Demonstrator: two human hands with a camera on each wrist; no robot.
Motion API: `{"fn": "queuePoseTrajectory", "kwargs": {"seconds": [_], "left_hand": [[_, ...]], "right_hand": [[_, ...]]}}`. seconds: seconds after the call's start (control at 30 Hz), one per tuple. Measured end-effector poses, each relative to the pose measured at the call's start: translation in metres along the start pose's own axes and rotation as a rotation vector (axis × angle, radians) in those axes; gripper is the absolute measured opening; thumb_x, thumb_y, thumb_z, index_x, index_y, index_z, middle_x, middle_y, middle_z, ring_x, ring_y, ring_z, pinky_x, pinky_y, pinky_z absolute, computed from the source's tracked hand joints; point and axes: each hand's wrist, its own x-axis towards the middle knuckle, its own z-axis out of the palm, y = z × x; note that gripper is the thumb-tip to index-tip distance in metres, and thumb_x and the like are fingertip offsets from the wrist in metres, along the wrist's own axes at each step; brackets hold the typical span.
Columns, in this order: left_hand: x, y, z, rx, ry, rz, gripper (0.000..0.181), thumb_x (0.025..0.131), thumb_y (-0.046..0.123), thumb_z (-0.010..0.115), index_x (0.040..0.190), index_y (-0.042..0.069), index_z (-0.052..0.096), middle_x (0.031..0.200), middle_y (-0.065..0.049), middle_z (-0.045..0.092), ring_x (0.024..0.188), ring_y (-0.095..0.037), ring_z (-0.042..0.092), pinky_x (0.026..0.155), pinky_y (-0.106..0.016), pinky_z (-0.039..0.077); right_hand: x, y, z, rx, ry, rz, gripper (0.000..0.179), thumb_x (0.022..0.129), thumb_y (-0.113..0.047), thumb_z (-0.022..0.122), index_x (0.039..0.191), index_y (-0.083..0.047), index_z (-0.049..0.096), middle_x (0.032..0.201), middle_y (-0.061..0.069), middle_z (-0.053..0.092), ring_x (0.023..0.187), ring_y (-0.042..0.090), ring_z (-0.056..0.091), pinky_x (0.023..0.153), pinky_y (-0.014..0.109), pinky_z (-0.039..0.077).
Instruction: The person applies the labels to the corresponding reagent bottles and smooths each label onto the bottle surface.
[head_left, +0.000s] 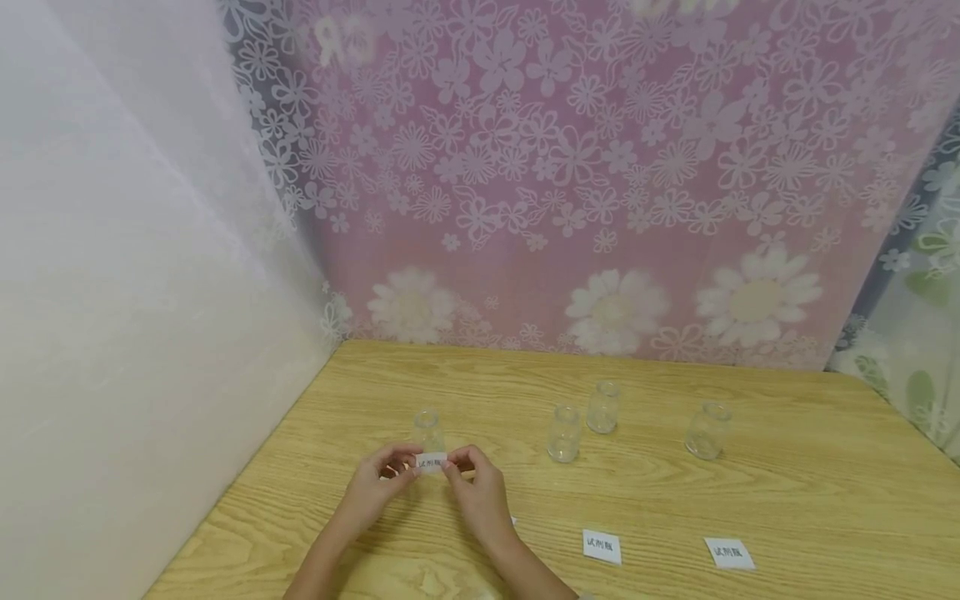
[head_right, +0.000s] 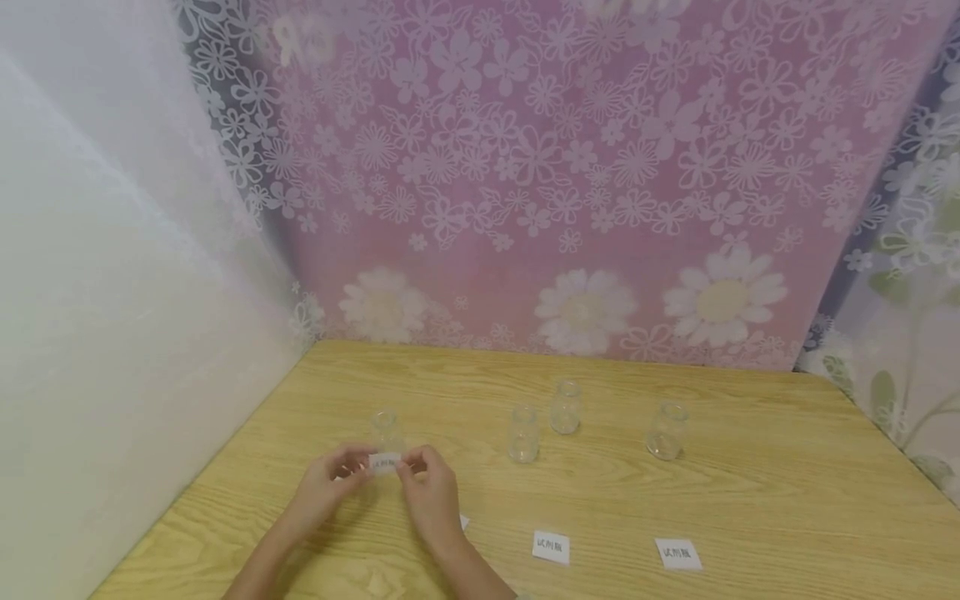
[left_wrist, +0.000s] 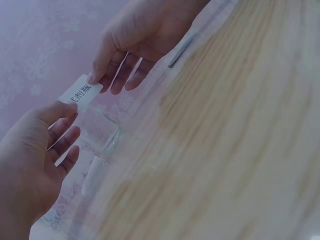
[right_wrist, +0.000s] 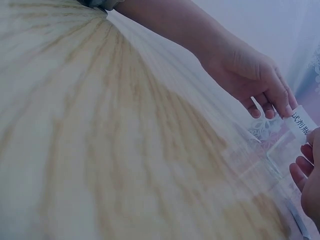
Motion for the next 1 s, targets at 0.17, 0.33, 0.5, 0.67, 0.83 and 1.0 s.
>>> {"fn": "queuePoseTrajectory", "kwargs": {"seconds": [0.17, 0.33, 0.5, 0.67, 0.83, 1.0], "left_hand": [[0.002, 0.001, 0.001, -0.004, 0.064, -0.047, 0.013, 0.084, 0.009, 0.067, 0.095, 0.005, 0.060, 0.087, -0.001, 0.057, 0.082, -0.017, 0.049, 0.073, -0.027, 0.041], [0.003, -0.002, 0.003, 0.006, 0.091, -0.084, 0.007, 0.085, 0.009, 0.066, 0.089, 0.006, 0.061, 0.084, -0.001, 0.056, 0.077, -0.017, 0.050, 0.067, -0.025, 0.043], [0.002, -0.004, 0.003, 0.039, 0.089, -0.071, 0.008, 0.086, 0.012, 0.065, 0.090, 0.006, 0.061, 0.086, 0.000, 0.056, 0.078, -0.016, 0.050, 0.067, -0.025, 0.043], [0.001, -0.004, 0.001, 0.071, 0.068, -0.049, 0.008, 0.088, 0.018, 0.064, 0.091, 0.011, 0.061, 0.092, 0.001, 0.057, 0.083, -0.016, 0.050, 0.070, -0.027, 0.043], [0.003, -0.004, 0.000, 0.102, 0.089, 0.002, 0.005, 0.086, 0.015, 0.065, 0.089, 0.013, 0.061, 0.100, -0.004, 0.056, 0.085, -0.020, 0.050, 0.066, -0.026, 0.043], [0.009, -0.008, 0.001, 0.121, 0.107, 0.039, 0.006, 0.085, 0.012, 0.066, 0.086, 0.013, 0.060, 0.119, -0.011, 0.054, 0.101, -0.026, 0.051, 0.071, -0.030, 0.046]], "right_hand": [[0.000, -0.001, -0.001, -0.021, -0.018, 0.002, 0.008, 0.089, -0.016, 0.062, 0.091, -0.008, 0.059, 0.086, -0.001, 0.059, 0.082, 0.016, 0.054, 0.063, 0.024, 0.047], [-0.001, -0.002, -0.002, -0.033, -0.045, -0.023, 0.008, 0.090, -0.015, 0.061, 0.092, -0.007, 0.059, 0.090, -0.001, 0.059, 0.086, 0.018, 0.054, 0.066, 0.025, 0.047], [0.000, -0.005, -0.002, -0.048, -0.048, -0.039, 0.005, 0.089, -0.013, 0.061, 0.089, -0.009, 0.059, 0.093, 0.000, 0.056, 0.087, 0.019, 0.054, 0.068, 0.026, 0.047], [0.002, -0.008, -0.002, -0.073, -0.060, -0.040, 0.006, 0.088, -0.015, 0.063, 0.087, -0.010, 0.059, 0.093, 0.000, 0.054, 0.088, 0.019, 0.054, 0.068, 0.026, 0.048], [0.006, -0.011, -0.003, -0.068, -0.075, -0.032, 0.008, 0.088, -0.014, 0.063, 0.086, -0.007, 0.060, 0.097, 0.005, 0.053, 0.092, 0.025, 0.054, 0.070, 0.029, 0.050], [0.011, -0.010, -0.005, -0.076, -0.079, -0.026, 0.006, 0.087, -0.011, 0.064, 0.086, -0.006, 0.061, 0.104, 0.009, 0.054, 0.099, 0.031, 0.053, 0.076, 0.034, 0.051]]}}
